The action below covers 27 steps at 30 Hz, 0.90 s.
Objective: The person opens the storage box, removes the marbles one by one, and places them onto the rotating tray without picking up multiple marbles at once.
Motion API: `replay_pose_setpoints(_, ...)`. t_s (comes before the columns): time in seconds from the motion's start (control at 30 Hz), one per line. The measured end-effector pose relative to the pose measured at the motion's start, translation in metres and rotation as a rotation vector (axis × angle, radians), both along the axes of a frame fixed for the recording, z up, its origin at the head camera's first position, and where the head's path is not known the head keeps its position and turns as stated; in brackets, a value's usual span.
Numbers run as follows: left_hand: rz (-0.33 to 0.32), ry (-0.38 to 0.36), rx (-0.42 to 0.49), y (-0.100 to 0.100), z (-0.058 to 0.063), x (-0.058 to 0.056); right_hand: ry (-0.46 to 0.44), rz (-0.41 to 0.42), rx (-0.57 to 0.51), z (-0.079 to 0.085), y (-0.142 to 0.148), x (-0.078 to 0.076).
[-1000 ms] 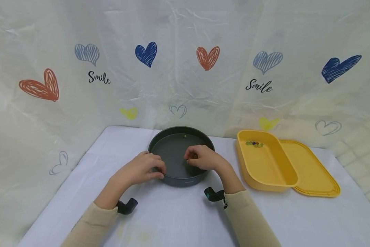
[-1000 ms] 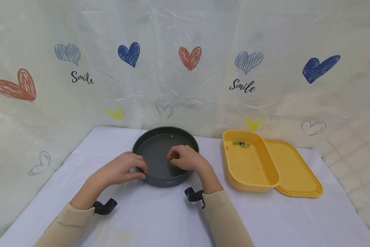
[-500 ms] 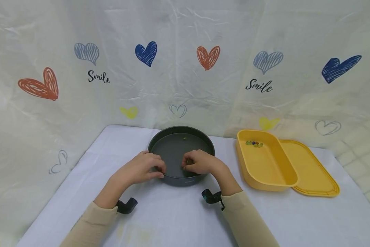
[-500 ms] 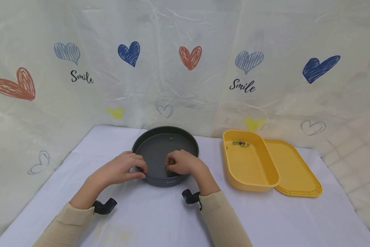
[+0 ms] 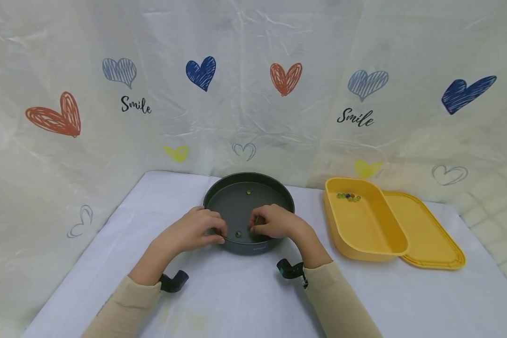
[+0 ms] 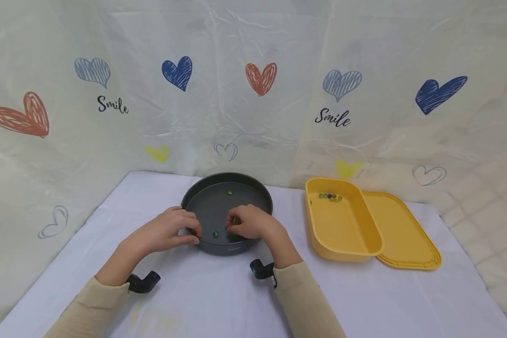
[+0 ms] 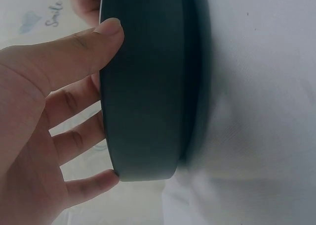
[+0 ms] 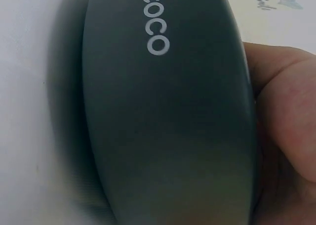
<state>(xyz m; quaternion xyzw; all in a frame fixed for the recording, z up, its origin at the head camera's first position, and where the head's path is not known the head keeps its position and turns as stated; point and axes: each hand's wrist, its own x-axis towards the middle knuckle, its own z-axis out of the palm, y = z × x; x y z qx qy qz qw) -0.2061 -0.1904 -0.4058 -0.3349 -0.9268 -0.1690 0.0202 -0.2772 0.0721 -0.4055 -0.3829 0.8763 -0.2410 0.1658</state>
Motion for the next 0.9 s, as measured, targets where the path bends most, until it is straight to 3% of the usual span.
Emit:
replay_pose_setpoints(0.3,-0.002,0.01,-0.003,0.0,0.0,0.001,0.08,-0.148,-0.191,0.011,0.026,-0.012)
replay_pose_setpoints(0.53,-0.001,0.005,-0.008,-0.001,0.001,-0.001,0.051,-0.311,-0.403,0.018,0.043,-0.026)
replay_pose_setpoints(0.7,0.001,-0.005,-0.007,-0.001,-0.001,-0.002,0.084,-0.368,-0.366,0.028,0.059,-0.039)
replay_pose_setpoints(0.9,-0.002,-0.005,0.0,0.0,-0.003,-0.003,0.102,-0.423,-0.26,0.052,0.09,-0.053)
